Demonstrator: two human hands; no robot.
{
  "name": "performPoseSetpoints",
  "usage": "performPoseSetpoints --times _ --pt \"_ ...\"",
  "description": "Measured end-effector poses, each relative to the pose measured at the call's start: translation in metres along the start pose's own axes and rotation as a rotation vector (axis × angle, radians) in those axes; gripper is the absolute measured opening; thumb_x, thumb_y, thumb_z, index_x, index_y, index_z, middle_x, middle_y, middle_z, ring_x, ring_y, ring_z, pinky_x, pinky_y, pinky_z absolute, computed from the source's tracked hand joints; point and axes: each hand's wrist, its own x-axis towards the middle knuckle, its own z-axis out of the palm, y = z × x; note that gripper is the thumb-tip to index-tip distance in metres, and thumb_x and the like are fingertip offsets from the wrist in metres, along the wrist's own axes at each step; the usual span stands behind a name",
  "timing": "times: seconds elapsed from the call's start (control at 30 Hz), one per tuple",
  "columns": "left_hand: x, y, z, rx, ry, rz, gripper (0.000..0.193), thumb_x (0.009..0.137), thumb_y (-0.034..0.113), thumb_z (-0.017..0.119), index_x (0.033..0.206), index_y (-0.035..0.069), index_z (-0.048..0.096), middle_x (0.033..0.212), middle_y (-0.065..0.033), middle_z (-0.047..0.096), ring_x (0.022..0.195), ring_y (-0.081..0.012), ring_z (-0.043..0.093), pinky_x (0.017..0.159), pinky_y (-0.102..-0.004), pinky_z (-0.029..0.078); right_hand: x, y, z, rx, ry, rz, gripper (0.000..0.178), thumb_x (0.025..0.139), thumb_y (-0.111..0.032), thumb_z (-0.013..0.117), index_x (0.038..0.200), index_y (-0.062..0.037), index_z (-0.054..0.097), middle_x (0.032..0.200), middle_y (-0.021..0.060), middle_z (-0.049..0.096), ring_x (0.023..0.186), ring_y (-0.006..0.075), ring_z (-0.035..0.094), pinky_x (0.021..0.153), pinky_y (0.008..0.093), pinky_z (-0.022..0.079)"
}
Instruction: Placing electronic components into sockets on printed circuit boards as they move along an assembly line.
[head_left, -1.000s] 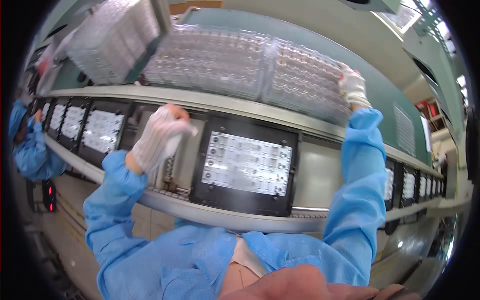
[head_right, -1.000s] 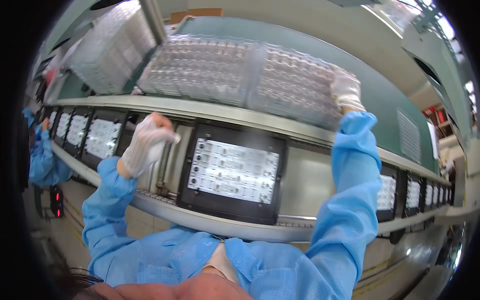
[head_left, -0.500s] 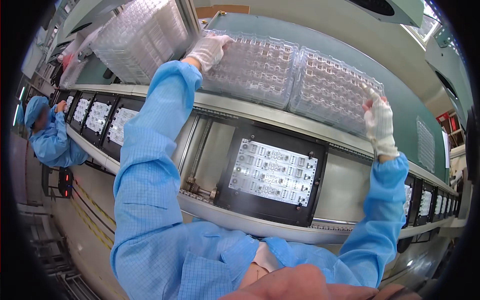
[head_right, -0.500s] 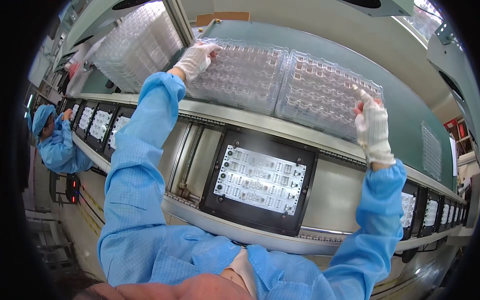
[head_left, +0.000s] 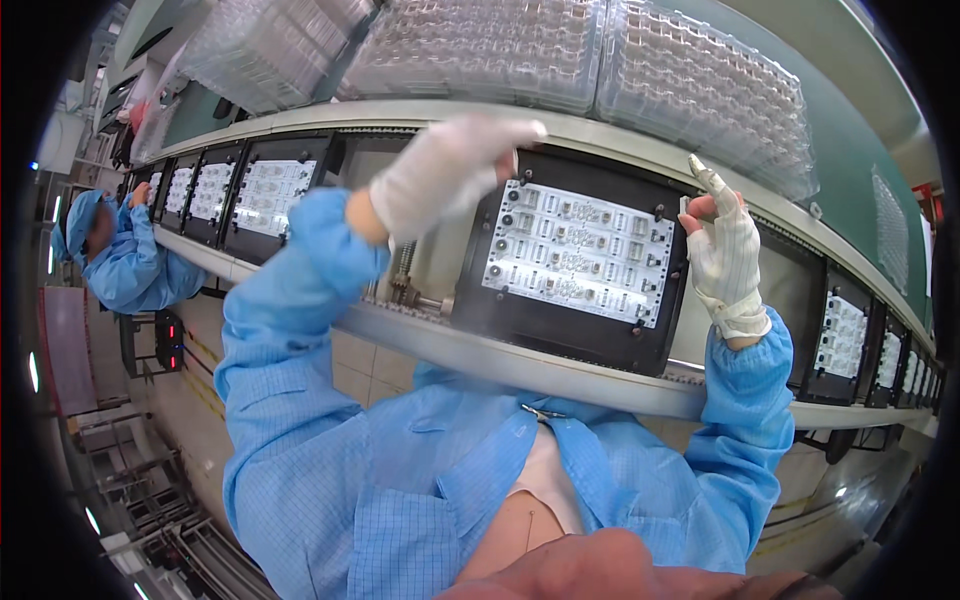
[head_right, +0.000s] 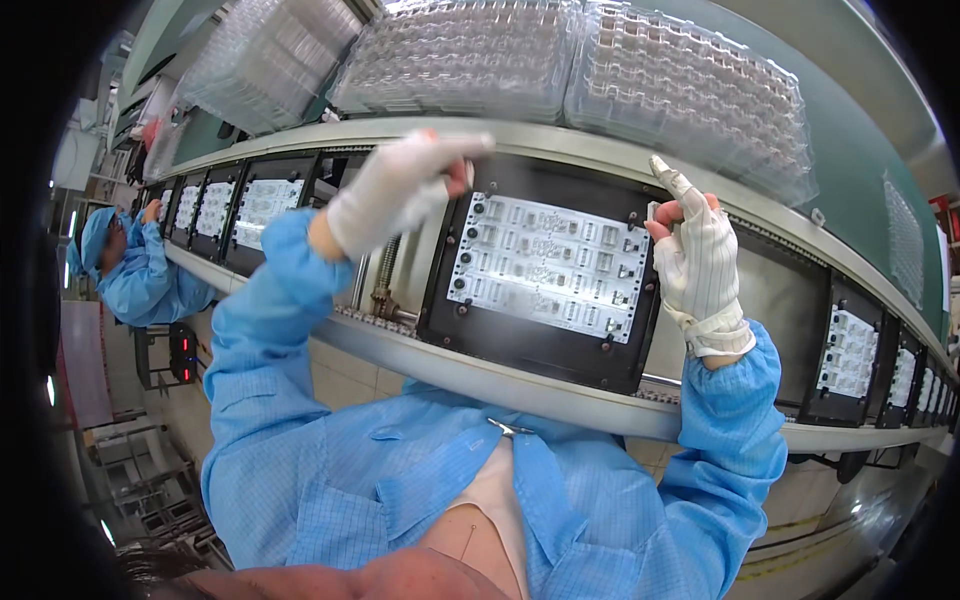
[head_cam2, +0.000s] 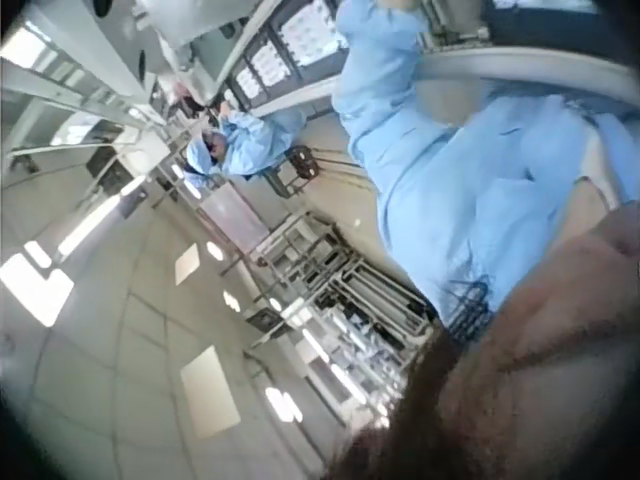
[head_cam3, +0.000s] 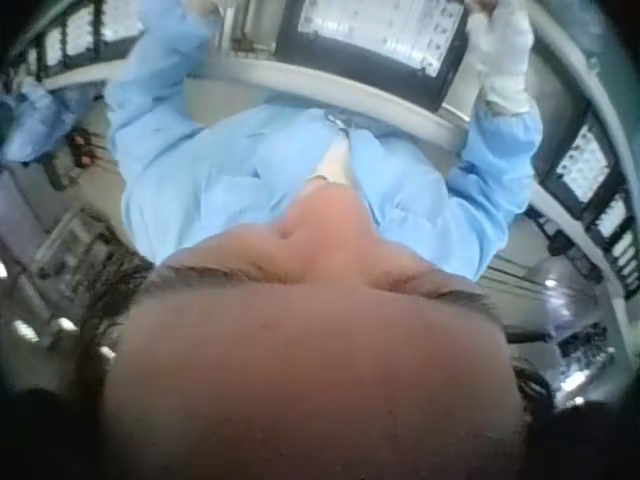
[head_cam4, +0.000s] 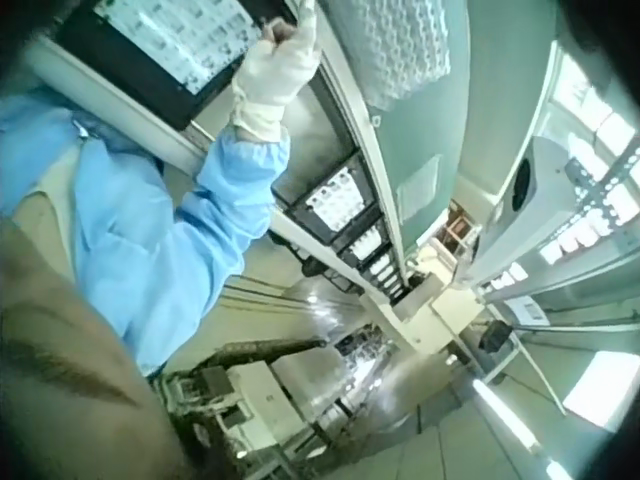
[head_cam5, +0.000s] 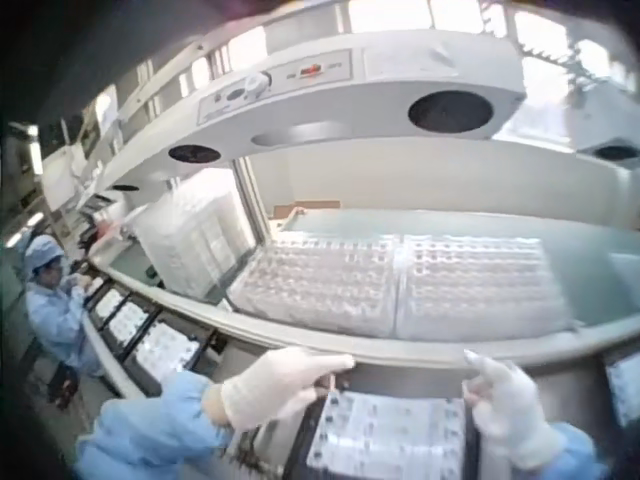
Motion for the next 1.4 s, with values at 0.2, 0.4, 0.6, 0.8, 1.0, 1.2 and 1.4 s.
performPoseSetpoints --times 0.2,0.4,0.6,0.8,1.0,1.2,1.4 --pt "-0.046 0.034 0.029 0.215 -0.059 0.098 0.038 0.085 0.007 0.068 0.123 0.010 0.063 0.084 -0.0088 0.066 0.084 -0.0268 0.065 0.081 -0.0393 0.052 0.002 -0.002 0.016 0.115 0.019 0.059 0.062 0.079 0.005 0.062 0.139 -0.0121 0.059 0.081 0.0080 0.063 0.074 0.0215 0.063 0.072 0.0355 0.053" --pt "-0.058 0.029 0.049 0.258 -0.137 0.136 0.047 0.080 0.001 0.070 0.126 0.006 0.064 0.087 -0.0066 0.069 0.084 -0.0263 0.063 0.082 -0.0382 0.051 -0.011 0.013 0.032 0.052 0.053 0.017 0.058 0.084 0.005 0.066 0.139 -0.0092 0.058 0.084 0.0071 0.065 0.071 0.0173 0.063 0.067 0.0323 0.054" --pt "-0.056 0.028 0.049 0.358 -0.222 0.169 0.041 0.082 0.001 0.069 0.123 0.007 0.064 0.085 -0.0068 0.066 0.081 -0.0266 0.061 0.083 -0.0382 0.050 -0.012 0.015 0.038 0.022 0.050 -0.010 0.056 0.084 -0.003 0.072 0.137 -0.0117 0.059 0.083 0.0071 0.065 0.072 0.0218 0.064 0.067 0.0352 0.052" --pt "-0.048 0.027 0.044 0.273 -0.297 0.098 0.042 0.081 0.002 0.070 0.122 0.008 0.064 0.081 -0.0064 0.063 0.080 -0.0273 0.060 0.079 -0.0384 0.049 -0.011 0.009 0.036 0.005 0.067 -0.056 0.052 0.085 -0.002 0.072 0.135 -0.0118 0.060 0.083 0.0069 0.065 0.075 0.0241 0.064 0.070 0.0382 0.051" --pt "-0.053 0.018 0.048 0.158 -0.185 0.128 0.044 0.078 0.000 0.070 0.121 0.009 0.065 0.082 -0.0069 0.062 0.082 -0.0275 0.060 0.076 -0.0380 0.049 -0.012 0.000 0.036 0.038 0.036 0.017 0.052 0.084 -0.001 0.071 0.134 -0.0117 0.060 0.082 0.0071 0.065 0.075 0.0251 0.064 0.079 0.0383 0.051" --pt "-0.051 0.027 0.055 0.256 -0.226 0.166 0.038 0.077 0.004 0.068 0.114 0.009 0.063 0.079 -0.0067 0.064 0.082 -0.0269 0.064 0.083 -0.0384 0.052 -0.016 -0.012 0.032 -0.015 -0.003 -0.041 0.057 0.080 0.003 0.069 0.134 -0.0120 0.062 0.078 0.0072 0.065 0.076 0.0240 0.065 0.086 0.0381 0.050" --pt "-0.057 0.015 0.045 0.081 -0.175 0.139 0.042 0.076 0.007 0.077 0.116 0.008 0.067 0.091 -0.0101 0.068 0.086 -0.0301 0.064 0.078 -0.0397 0.052 -0.044 -0.036 0.033 0.107 -0.169 0.180 0.065 0.075 0.012 0.059 0.136 -0.0103 0.062 0.083 0.0078 0.068 0.075 0.0205 0.064 0.073 0.0316 0.053"
